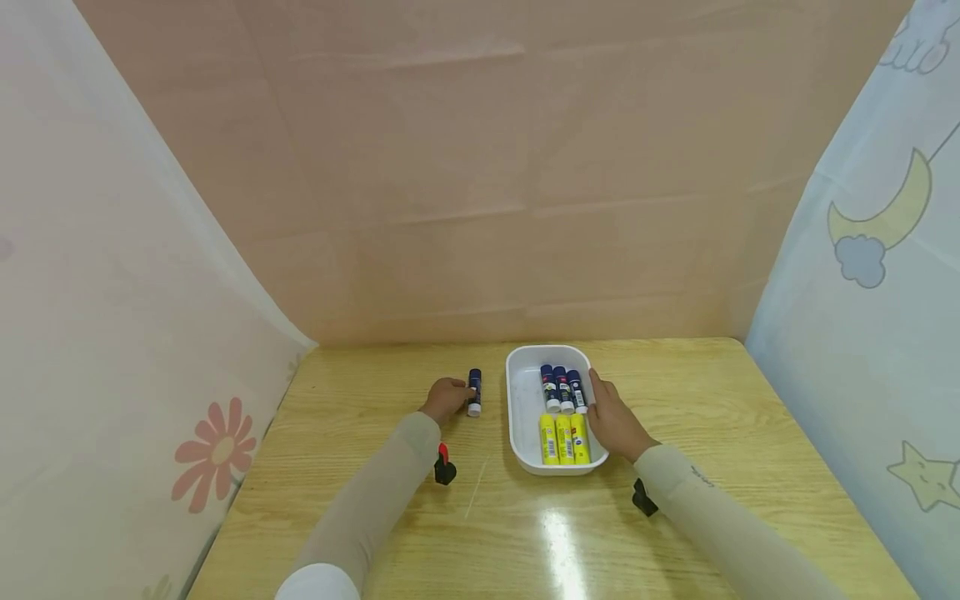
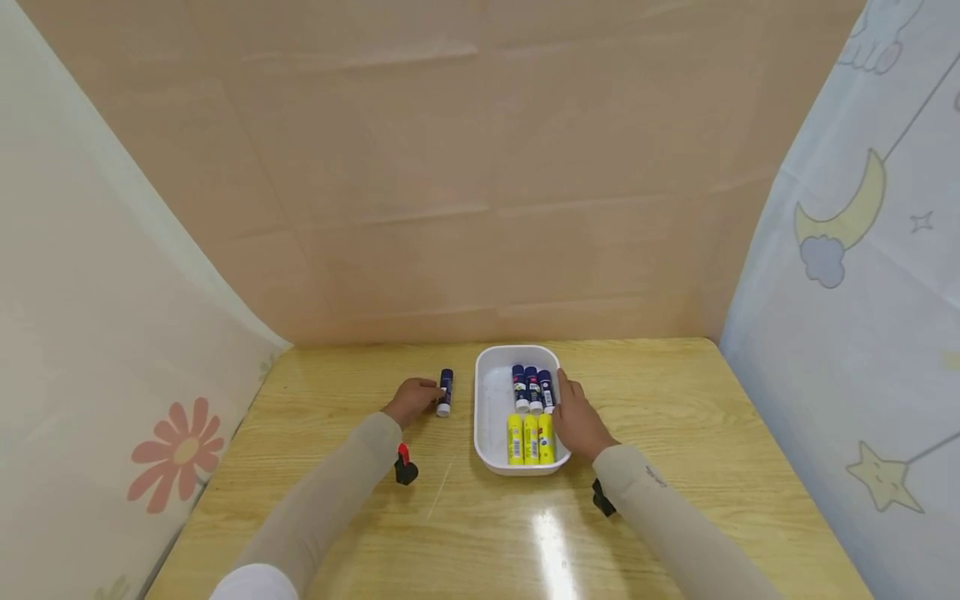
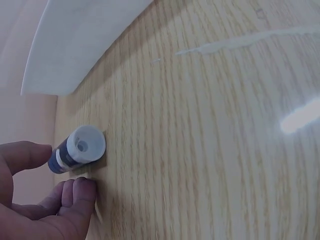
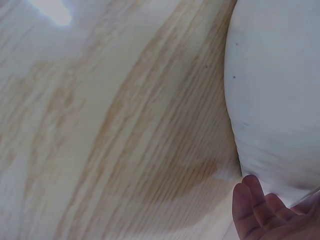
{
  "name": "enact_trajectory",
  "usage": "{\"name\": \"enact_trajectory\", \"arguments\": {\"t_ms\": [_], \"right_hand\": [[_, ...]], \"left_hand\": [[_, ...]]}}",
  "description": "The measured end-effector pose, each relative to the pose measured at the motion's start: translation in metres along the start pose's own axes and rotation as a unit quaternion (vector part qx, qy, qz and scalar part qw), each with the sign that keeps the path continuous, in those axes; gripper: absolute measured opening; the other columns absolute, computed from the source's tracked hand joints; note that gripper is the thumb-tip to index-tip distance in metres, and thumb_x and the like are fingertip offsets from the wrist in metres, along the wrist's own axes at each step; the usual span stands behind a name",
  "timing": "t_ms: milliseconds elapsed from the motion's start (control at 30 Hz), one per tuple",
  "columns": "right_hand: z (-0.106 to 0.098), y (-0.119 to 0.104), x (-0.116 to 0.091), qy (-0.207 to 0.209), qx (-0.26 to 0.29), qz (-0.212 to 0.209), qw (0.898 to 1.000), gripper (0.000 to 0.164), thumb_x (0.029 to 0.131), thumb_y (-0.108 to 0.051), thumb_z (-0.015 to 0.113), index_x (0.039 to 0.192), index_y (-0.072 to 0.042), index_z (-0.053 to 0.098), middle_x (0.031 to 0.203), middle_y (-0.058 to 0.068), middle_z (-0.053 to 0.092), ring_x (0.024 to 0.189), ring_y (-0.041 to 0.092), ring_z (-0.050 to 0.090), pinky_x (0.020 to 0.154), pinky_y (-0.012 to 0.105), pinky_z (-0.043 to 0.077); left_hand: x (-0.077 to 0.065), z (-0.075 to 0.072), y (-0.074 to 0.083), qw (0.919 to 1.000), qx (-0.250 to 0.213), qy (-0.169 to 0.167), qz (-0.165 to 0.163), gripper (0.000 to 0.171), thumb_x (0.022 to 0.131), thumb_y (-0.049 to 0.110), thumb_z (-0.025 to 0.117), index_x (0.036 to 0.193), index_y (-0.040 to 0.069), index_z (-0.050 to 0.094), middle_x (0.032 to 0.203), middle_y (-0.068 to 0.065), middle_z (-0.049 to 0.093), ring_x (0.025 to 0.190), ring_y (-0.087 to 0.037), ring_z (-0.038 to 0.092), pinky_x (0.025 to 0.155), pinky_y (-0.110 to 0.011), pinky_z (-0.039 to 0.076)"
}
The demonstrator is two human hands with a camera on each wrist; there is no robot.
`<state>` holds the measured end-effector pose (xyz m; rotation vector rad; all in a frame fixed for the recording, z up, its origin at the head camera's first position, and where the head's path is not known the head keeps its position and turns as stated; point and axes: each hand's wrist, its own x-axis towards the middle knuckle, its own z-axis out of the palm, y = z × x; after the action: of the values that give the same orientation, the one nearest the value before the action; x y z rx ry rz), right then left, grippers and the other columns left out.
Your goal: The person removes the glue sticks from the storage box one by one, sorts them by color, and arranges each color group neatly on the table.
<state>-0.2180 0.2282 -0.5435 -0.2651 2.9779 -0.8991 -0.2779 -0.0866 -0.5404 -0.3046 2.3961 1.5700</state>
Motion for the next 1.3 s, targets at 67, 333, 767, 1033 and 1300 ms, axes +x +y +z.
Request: {"name": "enact_trajectory", "arguments": {"t_ms": [67,333,767,1033,1300], "right_hand": [[0.0,0.0,0.0,-0.002,0.001,0.0,1.0,0.064,0.101,-0.011,0.037,0.154,0.001,0.003,0.146,0.031,0.027,0.126,0.046,0.044,0.102,0.056,0.038],[0.0,0.001,0.0,-0.009,0.007,0.005,1.0,0.065,0.102,-0.012,0.037,0.154,0.0,0.002,0.147,0.03,0.026,0.127,0.045,0.043,0.102,0.055,0.038],[-0.002,-0.002,0.0,-0.008,0.004,0.004,1.0,0.064,0.102,-0.01,0.038,0.154,0.001,0.002,0.148,0.03,0.025,0.129,0.046,0.041,0.104,0.056,0.035],[-0.002,-0.001,-0.002,-0.008,0.007,0.002,1.0,0.065,0.101,-0.01,0.038,0.154,0.001,0.002,0.147,0.03,0.026,0.128,0.045,0.042,0.103,0.056,0.036],[-0.003,-0.001,-0.003,-0.005,0.007,-0.002,1.0,0.065,0.101,-0.01,0.038,0.154,0.001,0.003,0.147,0.03,0.027,0.126,0.045,0.044,0.103,0.056,0.037]], "left_hand": [[0.001,-0.002,-0.001,1.0,-0.006,-0.006,-0.001,0.043,0.094,0.018,0.064,0.13,-0.005,0.056,0.124,-0.019,0.06,0.111,-0.031,0.058,0.092,-0.043,0.05],[0.005,-0.007,0.001,0.9997,-0.017,-0.019,0.002,0.043,0.097,0.024,0.058,0.132,-0.002,0.056,0.128,-0.015,0.059,0.12,-0.031,0.052,0.101,-0.047,0.043],[-0.017,-0.007,0.056,0.993,-0.053,-0.071,0.078,0.051,0.102,0.034,0.044,0.14,0.0,0.047,0.129,-0.016,0.055,0.114,-0.031,0.054,0.099,-0.044,0.043],[-0.026,0.015,0.083,0.96,-0.2,-0.192,0.036,0.053,0.104,0.027,0.043,0.144,-0.006,0.037,0.145,-0.02,0.042,0.135,-0.032,0.039,0.112,-0.04,0.032],[-0.026,0.029,0.089,0.936,-0.267,-0.229,-0.012,0.06,0.105,0.032,0.04,0.147,-0.009,0.028,0.147,-0.025,0.035,0.136,-0.035,0.037,0.113,-0.042,0.03]]}}
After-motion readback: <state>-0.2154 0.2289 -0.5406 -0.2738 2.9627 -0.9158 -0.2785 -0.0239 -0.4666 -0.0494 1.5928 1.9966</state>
